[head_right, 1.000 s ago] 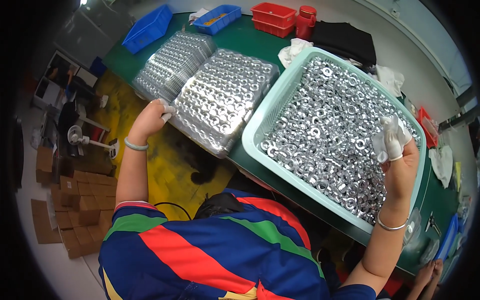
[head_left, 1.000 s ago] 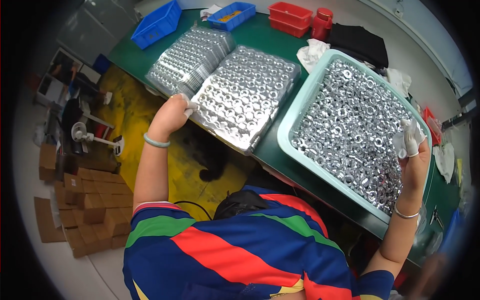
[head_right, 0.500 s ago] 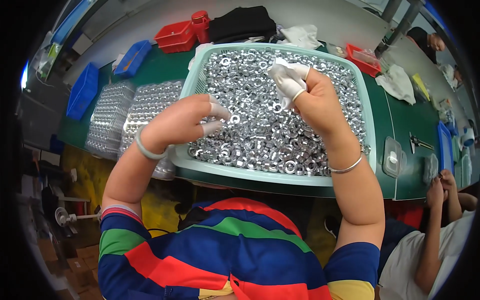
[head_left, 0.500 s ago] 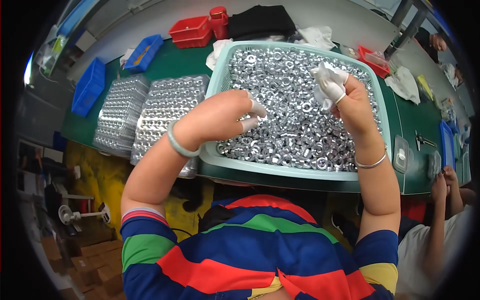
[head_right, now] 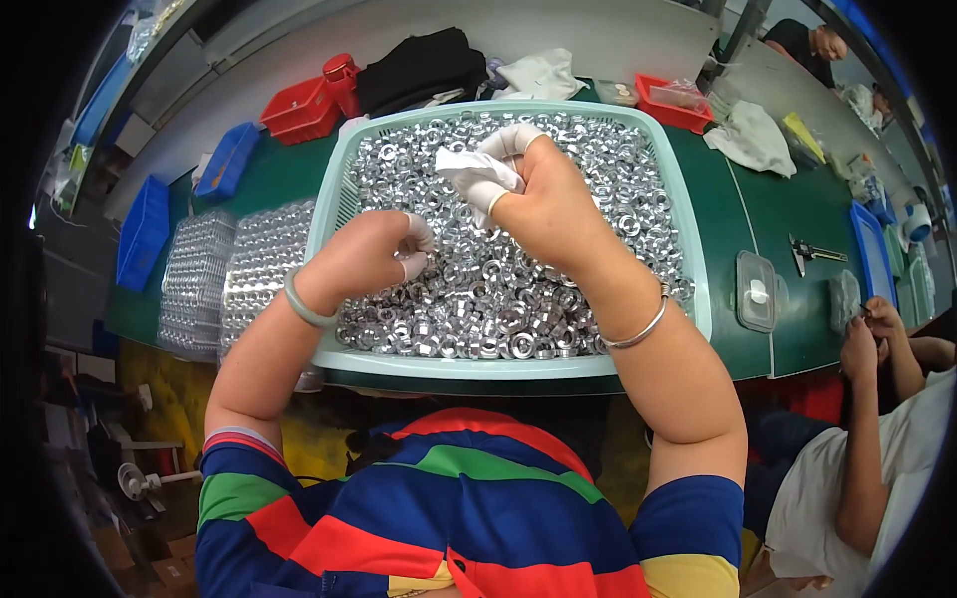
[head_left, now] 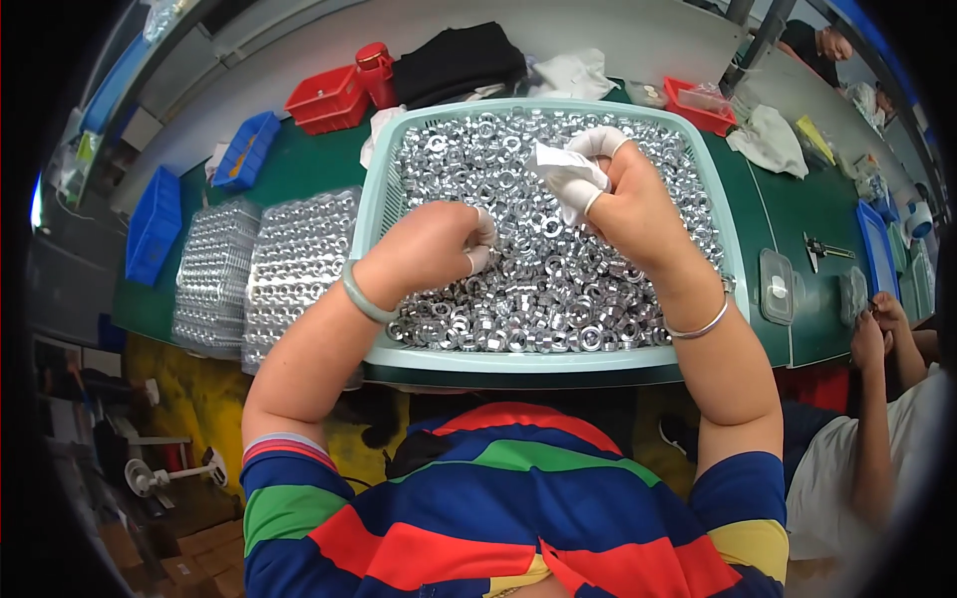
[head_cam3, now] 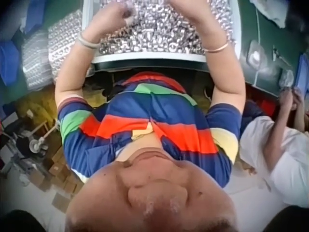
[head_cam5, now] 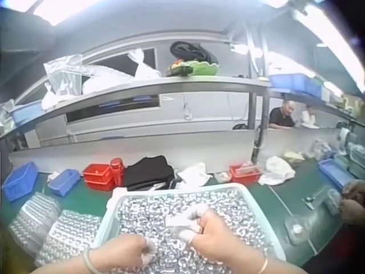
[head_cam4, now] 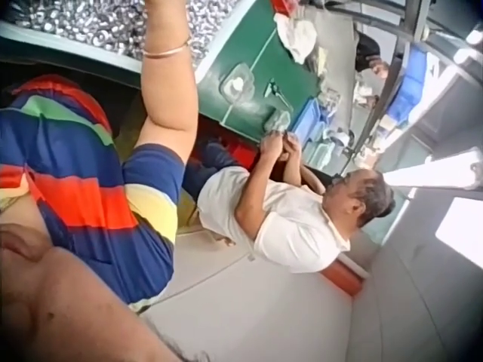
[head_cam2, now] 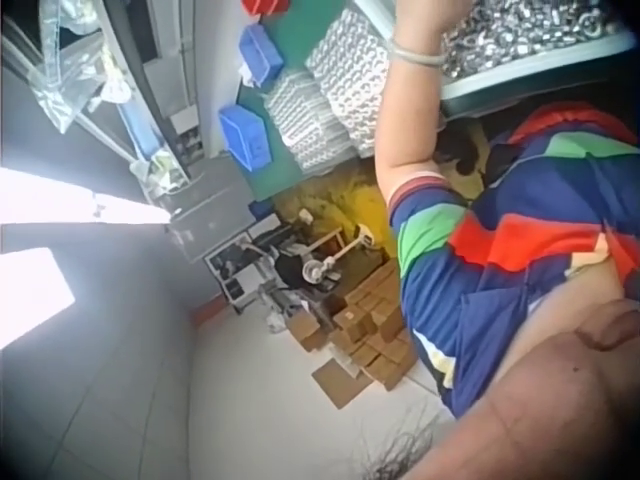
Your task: Cleaning small metal parts with a white cloth and placing them into a compartmentalized tray.
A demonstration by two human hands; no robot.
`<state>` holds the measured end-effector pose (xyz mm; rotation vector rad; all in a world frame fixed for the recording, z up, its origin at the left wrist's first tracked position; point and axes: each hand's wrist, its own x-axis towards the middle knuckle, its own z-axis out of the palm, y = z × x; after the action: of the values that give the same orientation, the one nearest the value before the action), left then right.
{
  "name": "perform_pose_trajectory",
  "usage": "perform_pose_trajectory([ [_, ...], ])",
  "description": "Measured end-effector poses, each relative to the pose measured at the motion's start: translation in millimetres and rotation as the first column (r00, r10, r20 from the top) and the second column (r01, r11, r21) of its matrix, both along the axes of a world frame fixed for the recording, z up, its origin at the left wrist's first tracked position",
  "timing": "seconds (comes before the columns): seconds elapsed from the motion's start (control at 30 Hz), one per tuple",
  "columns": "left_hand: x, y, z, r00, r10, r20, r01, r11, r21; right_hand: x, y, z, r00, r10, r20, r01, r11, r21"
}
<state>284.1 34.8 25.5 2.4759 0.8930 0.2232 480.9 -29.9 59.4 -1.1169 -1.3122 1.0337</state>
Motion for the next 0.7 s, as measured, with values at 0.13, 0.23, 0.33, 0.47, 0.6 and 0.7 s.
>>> perform_pose_trajectory([
  [0.13, 11.2, -9.1, 29.3, 0.95, 0.12, 0.287, -0.068, 0.981, -0.184, 6.8, 4.7, 1.9, 0.994, 0.071, -0.084, -0.082, 0.987, -0.138],
  [0.23, 24.8, -12.5, 44.1, 0.876, 0.149, 0.458, -0.048, 0.973, -0.224, 0.7, -3.8, 14.3, 0.976, 0.053, -0.21, -0.085, 0.985, -0.148],
  [0.33, 39.1, -12.3, 52.8, 0.788, 0.189, 0.586, -0.062, 0.971, -0.231, 1.8, -3.6, 12.8, 0.988, 0.073, -0.135, -0.094, 0.984, -0.152],
  [0.47, 35.7, -8.1, 42.5, 0.635, 0.366, 0.681, 0.197, 0.775, -0.6, -4.2, -6.8, 18.8, 0.979, 0.153, -0.136, -0.169, 0.978, -0.121],
  [0.6, 27.7, 0.5, 36.6, 0.657, 0.464, 0.594, 0.335, 0.526, -0.782, -8.7, -7.2, 15.1, 0.986, 0.146, 0.083, -0.146, 0.989, 0.0],
  [0.7, 24.5, 6.2, 31.8, 0.682, 0.464, 0.565, 0.378, 0.438, -0.816, -7.2, -4.4, 11.2, 0.914, 0.015, 0.406, -0.133, 0.955, 0.265],
])
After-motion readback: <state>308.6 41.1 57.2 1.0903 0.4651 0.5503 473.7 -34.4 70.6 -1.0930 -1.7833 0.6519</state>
